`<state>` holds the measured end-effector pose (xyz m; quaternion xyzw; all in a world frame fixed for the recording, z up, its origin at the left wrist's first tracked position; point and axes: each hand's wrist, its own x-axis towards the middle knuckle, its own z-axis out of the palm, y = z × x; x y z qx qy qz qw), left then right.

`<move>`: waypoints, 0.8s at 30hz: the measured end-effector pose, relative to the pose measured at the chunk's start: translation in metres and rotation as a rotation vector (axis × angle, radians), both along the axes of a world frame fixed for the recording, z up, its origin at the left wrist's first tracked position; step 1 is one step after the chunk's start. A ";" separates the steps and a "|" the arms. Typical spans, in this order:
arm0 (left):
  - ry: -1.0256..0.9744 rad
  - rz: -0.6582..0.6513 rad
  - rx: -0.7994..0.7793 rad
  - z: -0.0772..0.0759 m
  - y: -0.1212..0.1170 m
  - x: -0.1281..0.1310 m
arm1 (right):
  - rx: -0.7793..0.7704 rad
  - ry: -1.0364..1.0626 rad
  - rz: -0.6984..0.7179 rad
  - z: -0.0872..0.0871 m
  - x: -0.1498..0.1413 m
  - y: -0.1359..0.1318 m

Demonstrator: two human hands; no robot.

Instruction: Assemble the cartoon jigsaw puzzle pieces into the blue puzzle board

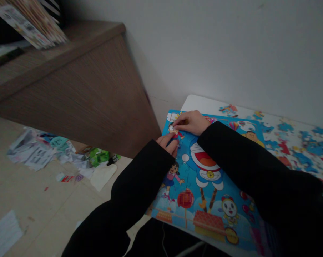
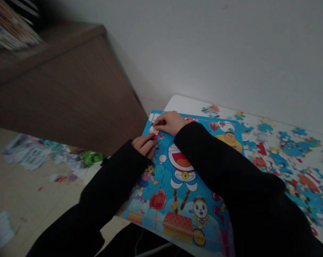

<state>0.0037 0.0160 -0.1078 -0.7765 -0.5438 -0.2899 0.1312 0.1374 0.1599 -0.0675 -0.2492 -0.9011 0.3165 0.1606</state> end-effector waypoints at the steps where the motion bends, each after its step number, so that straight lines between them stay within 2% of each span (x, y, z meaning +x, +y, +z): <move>1: -0.001 -0.010 0.016 -0.002 0.001 0.000 | 0.008 -0.011 -0.006 -0.001 -0.001 0.000; 7: -0.027 -0.013 0.011 -0.006 0.003 0.001 | 0.036 -0.134 -0.064 0.003 -0.004 -0.005; 17: -0.158 -0.007 -0.026 0.009 0.009 -0.005 | 0.255 -0.373 -0.088 0.040 -0.004 -0.013; 21: -0.130 0.021 -0.015 0.010 0.009 -0.006 | 0.315 -0.266 -0.092 0.070 0.029 -0.019; 24: -0.092 0.059 0.028 0.014 0.006 -0.006 | 0.318 -0.158 -0.076 0.103 0.080 -0.056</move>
